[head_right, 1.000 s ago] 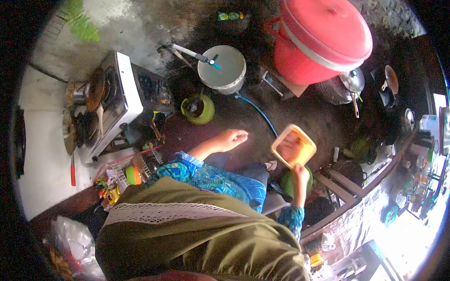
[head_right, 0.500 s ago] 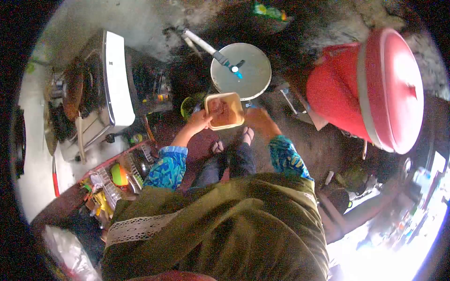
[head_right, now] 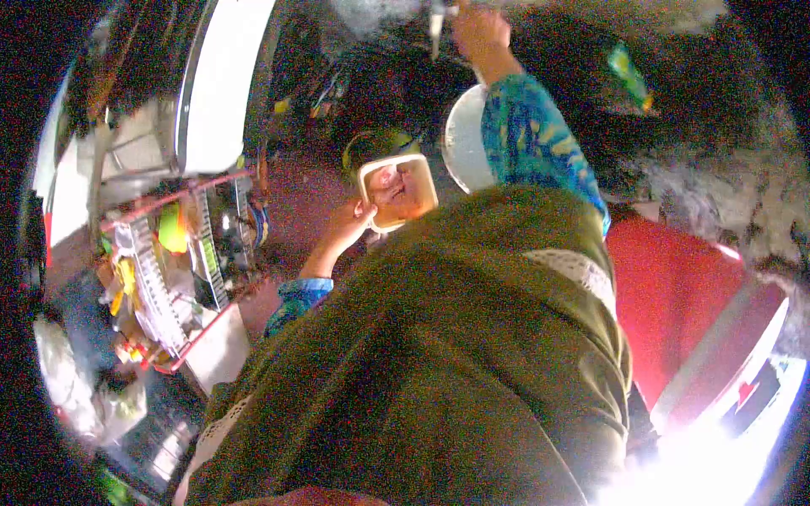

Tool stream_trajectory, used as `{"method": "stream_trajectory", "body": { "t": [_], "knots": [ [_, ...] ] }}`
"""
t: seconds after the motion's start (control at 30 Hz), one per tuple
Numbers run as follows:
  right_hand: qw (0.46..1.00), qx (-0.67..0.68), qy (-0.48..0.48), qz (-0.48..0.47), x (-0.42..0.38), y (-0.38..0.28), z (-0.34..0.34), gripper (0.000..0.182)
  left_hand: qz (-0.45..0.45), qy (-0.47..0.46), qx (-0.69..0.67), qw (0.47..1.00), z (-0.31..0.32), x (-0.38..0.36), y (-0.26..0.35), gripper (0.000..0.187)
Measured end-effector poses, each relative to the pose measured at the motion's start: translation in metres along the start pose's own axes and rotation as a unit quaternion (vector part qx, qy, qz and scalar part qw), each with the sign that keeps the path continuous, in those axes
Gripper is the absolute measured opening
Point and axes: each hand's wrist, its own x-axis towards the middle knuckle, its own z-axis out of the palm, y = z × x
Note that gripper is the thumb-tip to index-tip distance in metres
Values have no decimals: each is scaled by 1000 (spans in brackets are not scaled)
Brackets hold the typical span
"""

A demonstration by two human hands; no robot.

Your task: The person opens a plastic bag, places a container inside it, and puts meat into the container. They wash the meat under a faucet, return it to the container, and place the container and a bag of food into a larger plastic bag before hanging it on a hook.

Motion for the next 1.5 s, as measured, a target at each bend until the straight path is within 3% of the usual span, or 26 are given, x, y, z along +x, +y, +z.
{"method": "stream_trajectory", "body": {
  "t": [0.03,0.07,0.1,0.17,0.2,0.23,0.3,0.37,0.43,0.47,0.57,0.63,0.7,0.73,0.8,0.83,0.87,0.9,0.97,1.0,1.03,1.13,1.3,1.37,1.43,1.5],
  "knots": [
    [994,-98,-49,-25,19,-5,1,38,-13,-1,-30,999,3,2,-13,33],
    [988,-149,33,-24,42,-3,28,32,-13,0,28,1000,6,7,-31,33],
    [985,-161,-54,-35,41,-13,13,38,-27,7,19,999,6,7,-38,33],
    [999,-50,16,-7,48,-22,21,52,-3,22,-23,999,11,14,-45,36],
    [998,-60,6,-7,56,-22,31,51,86,66,19,994,16,21,-49,36],
    [997,-70,-4,-5,64,-21,40,50,81,70,12,994,22,24,-53,36],
    [996,-83,13,2,63,-31,42,48,-40,35,-32,998,21,23,-41,34],
    [995,-95,31,13,64,-37,40,47,-26,48,-49,997,50,43,-83,34],
    [973,-214,-59,-58,68,-50,33,44,-7,58,-62,996,65,57,-95,34],
    [975,-193,-104,-21,67,-60,30,44,15,87,-70,994,70,59,-95,35],
    [976,-208,-32,-52,74,-61,45,45,32,131,-117,984,77,68,-108,34],
    [971,-231,-40,-51,86,-47,54,45,30,143,-159,976,68,61,-92,32],
    [973,-216,-37,-77,83,-40,56,44,12,89,-265,960,28,33,-25,26],
    [973,-215,-37,-77,84,-40,57,44,24,90,-296,951,44,54,-63,22],
    [972,-217,-66,-60,88,-41,63,42,-1,89,-244,966,20,38,-30,24],
    [973,-215,-67,-60,81,-32,76,42,-25,88,-192,977,10,31,-19,25],
    [961,-217,103,-136,70,-17,96,41,-33,94,-162,982,16,42,-43,28],
    [916,-212,270,-208,59,-9,106,40,-35,95,-161,982,17,43,-51,28],
    [953,115,258,-108,-41,-50,54,37,-36,90,-195,976,15,45,-57,30],
    [955,70,264,-116,-70,-58,59,42,-36,91,-195,976,14,44,-58,30],
    [951,123,234,-157,-108,-65,62,43,-27,103,-185,977,16,41,-58,31],
    [965,80,157,-196,-184,-75,85,36,-15,114,-178,977,22,47,-68,32],
    [969,44,164,-180,-191,-73,107,32,-18,61,-210,976,18,42,-56,31],
    [965,57,176,-185,-192,-75,106,33,-18,9,-262,965,17,42,-51,39],
    [985,113,88,-92,-194,-86,99,38,-11,-3,-295,955,17,38,-42,39],
    [985,144,71,-69,-193,-89,106,43,-5,-14,-328,944,18,34,-32,40]
  ]
}}
